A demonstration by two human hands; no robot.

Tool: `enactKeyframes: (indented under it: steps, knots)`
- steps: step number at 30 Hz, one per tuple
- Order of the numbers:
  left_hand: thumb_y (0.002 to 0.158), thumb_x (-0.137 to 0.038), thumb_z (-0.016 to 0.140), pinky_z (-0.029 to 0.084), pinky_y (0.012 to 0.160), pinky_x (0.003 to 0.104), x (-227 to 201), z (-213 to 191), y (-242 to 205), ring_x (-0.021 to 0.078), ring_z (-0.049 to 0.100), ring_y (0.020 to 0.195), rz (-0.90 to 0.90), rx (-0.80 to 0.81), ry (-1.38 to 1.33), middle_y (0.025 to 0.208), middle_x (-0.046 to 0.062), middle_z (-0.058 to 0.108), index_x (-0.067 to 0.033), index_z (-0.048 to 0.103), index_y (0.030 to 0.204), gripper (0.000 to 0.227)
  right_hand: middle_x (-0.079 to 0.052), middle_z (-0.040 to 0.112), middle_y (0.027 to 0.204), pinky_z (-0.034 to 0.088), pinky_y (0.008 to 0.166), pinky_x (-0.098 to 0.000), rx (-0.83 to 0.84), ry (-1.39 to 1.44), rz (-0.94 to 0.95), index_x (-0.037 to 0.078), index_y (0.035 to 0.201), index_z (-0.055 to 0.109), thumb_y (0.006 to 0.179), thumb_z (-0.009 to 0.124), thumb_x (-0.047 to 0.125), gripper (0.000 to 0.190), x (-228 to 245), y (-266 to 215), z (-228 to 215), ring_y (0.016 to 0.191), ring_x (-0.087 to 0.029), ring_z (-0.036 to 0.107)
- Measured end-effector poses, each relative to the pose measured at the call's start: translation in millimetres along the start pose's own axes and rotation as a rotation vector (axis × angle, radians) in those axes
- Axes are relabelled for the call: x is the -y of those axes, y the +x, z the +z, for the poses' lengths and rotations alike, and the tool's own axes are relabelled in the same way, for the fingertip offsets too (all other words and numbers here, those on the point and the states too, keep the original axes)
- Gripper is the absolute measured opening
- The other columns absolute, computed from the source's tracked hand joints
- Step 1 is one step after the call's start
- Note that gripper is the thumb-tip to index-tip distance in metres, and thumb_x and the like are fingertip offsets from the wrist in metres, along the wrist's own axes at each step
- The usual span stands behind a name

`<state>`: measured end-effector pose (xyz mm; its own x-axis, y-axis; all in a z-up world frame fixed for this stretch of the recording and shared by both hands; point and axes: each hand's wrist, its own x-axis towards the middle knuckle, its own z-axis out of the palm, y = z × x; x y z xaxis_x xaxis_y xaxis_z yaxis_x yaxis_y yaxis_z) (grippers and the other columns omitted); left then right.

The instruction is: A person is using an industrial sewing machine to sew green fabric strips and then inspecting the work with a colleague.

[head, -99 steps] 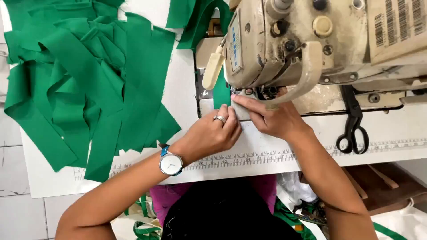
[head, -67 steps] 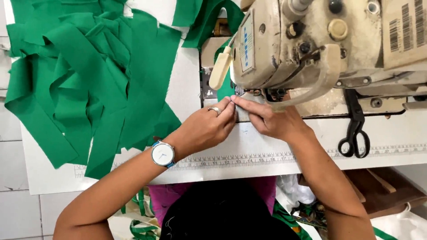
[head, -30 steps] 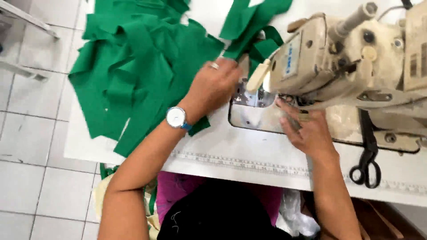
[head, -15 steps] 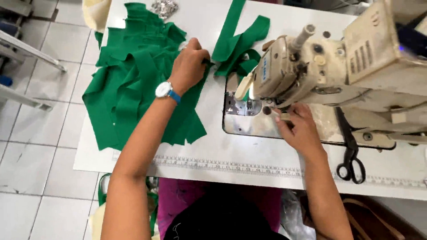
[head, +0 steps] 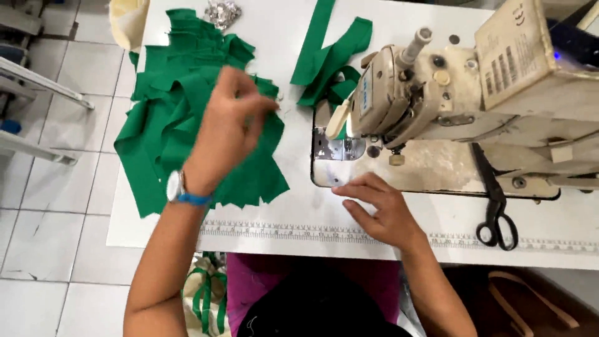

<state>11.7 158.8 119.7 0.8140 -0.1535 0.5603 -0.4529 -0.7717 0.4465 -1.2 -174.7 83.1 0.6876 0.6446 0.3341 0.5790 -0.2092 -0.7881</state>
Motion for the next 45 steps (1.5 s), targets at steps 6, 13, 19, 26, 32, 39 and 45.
enactKeyframes:
  steps: [6, 13, 19, 26, 32, 39, 45]
  knots:
    - [0.086, -0.005, 0.072, 0.059, 0.071, 0.036, -121.5, 1.2, -15.0, 0.0266, 0.067, 0.071, 0.032, 0.502, -0.864, 0.084, 0.006, 0.060, -0.0222, 0.078, 0.107, 0.028, -0.022, 0.065, 0.134, 0.046, 0.111, -0.0499, -0.070, 0.314, 0.039, -0.005, 0.138, 0.062, 0.105, 0.038, 0.035, 0.057, 32.1, 0.9, 4.0, 0.131, -0.036, 0.060]
    - [0.082, -0.020, 0.080, 0.067, 0.069, 0.033, -129.2, 15.2, -15.0, 0.0201, 0.073, 0.080, -0.136, 0.458, -1.174, 0.095, 0.011, 0.069, -0.0053, 0.078, 0.107, 0.029, -0.012, 0.065, 0.081, 0.055, 0.072, -0.0338, -0.101, 0.757, 0.099, -0.011, 0.101, 0.068, 0.091, 0.068, 0.004, 0.018, 7.3, -44.3, 8.3, 0.072, -0.016, 0.060]
    - [0.087, -0.002, 0.074, 0.063, 0.062, 0.029, -121.1, 50.1, -35.7, 0.0159, 0.066, 0.077, -0.371, 0.324, -0.950, 0.085, 0.009, 0.067, -0.0036, 0.076, 0.112, 0.025, -0.009, 0.066, 0.068, 0.051, 0.056, -0.0271, -0.207, 0.451, 0.218, -0.008, 0.098, 0.073, 0.087, 0.071, -0.004, 0.012, 14.2, -44.8, 0.9, 0.057, -0.013, 0.058]
    - [0.082, 0.000, 0.078, 0.064, 0.053, 0.031, -105.9, 71.8, -40.1, 0.0206, 0.071, 0.064, -0.565, 0.345, -0.888, 0.077, 0.017, 0.074, 0.0050, 0.075, 0.104, 0.022, -0.010, 0.071, 0.073, 0.049, 0.051, -0.0241, -0.308, 0.183, 0.208, -0.002, 0.103, 0.078, 0.088, 0.076, -0.001, 0.015, 15.7, -38.7, 6.3, 0.060, -0.010, 0.058]
    - [0.085, 0.003, 0.072, 0.068, 0.055, 0.034, -99.4, 81.6, -40.2, 0.0191, 0.070, 0.065, -0.675, 0.340, -1.051, 0.076, 0.019, 0.072, 0.0068, 0.074, 0.102, 0.017, -0.010, 0.073, 0.076, 0.051, 0.050, -0.0249, -0.330, 0.017, 0.171, 0.002, 0.106, 0.080, 0.085, 0.079, -0.002, 0.021, 7.4, -43.1, 9.6, 0.060, -0.013, 0.062]
    - [0.086, 0.006, 0.065, 0.070, 0.058, 0.035, -86.6, 98.1, -45.8, 0.0163, 0.066, 0.064, -0.716, 0.343, -1.171, 0.074, 0.018, 0.070, 0.0042, 0.076, 0.097, 0.016, -0.006, 0.067, 0.074, 0.052, 0.045, -0.0233, -0.392, -0.188, 0.055, 0.002, 0.104, 0.083, 0.081, 0.079, -0.010, 0.026, 9.1, -45.9, 19.2, 0.051, -0.010, 0.058]
    - [0.084, -0.001, 0.072, 0.068, 0.056, 0.033, -81.3, 101.4, -39.2, 0.0153, 0.065, 0.061, -0.683, 0.384, -1.058, 0.072, 0.015, 0.069, 0.0030, 0.076, 0.094, 0.012, -0.003, 0.062, 0.075, 0.050, 0.045, -0.0237, -0.381, -0.424, -0.070, 0.005, 0.107, 0.083, 0.085, 0.076, -0.008, 0.027, -6.7, -52.2, 29.4, 0.053, -0.011, 0.056]
